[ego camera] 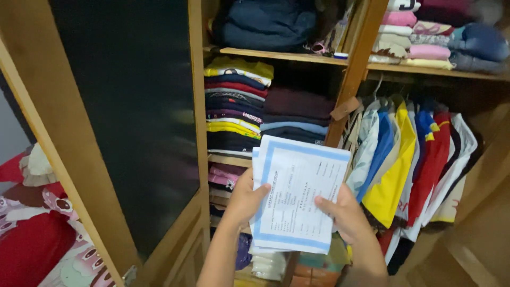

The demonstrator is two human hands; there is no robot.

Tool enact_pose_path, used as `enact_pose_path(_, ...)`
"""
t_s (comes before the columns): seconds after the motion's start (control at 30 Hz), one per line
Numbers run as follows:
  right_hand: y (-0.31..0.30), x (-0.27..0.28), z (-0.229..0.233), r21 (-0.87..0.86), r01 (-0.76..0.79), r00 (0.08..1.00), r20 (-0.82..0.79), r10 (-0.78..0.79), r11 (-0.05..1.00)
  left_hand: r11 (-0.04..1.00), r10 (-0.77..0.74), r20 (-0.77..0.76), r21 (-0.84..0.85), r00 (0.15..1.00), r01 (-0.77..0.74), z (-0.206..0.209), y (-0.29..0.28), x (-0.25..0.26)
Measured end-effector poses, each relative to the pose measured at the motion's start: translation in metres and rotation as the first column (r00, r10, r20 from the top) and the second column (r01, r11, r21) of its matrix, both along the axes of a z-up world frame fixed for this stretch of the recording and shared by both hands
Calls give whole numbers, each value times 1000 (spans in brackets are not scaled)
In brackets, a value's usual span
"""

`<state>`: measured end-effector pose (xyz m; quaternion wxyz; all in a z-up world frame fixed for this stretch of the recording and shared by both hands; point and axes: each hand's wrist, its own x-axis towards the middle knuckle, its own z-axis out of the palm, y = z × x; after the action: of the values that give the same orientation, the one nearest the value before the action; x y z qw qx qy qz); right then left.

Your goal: The person removes a blue backpack from a closet shelf, places it on the bed, then rummages through a cluttered shelf to retrieve a white face mask and other small items. The person returns the backpack to the shelf, folds a piece of paper, and places it inside the backpack.

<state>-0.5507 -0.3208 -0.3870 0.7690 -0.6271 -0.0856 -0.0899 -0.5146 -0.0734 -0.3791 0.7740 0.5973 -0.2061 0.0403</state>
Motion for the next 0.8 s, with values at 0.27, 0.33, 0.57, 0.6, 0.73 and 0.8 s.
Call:
enact_pose_path(0.27,41,-7,-23,-146,12,999,38,-6,989,993,-94,-58,58,994,98,-12,43,-2)
enact_pose_path(0.33,45,-6,-29,-156,19,1000,8,-18,988,997,-57,-43,46,997,59,-15,48,-2)
enact_pose_path(0.57,48,3,-58,119,213,963,139,-229,970,994,-17,-49,110,999,23,-18,64,-14)
enact_pose_path(0.6,49,3,-61,136,248,946,177,-270,959,993,-10,-30,120,1000,13,-20,65,-15)
enact_pose_path(0.73,48,5,-70,124,320,924,176,-339,939,998,-58,-28,0,998,58,-34,61,-13)
enact_pose_path(0.8,43,6,-74,140,307,929,172,-328,941,991,-90,-120,-109,989,77,-42,59,-6)
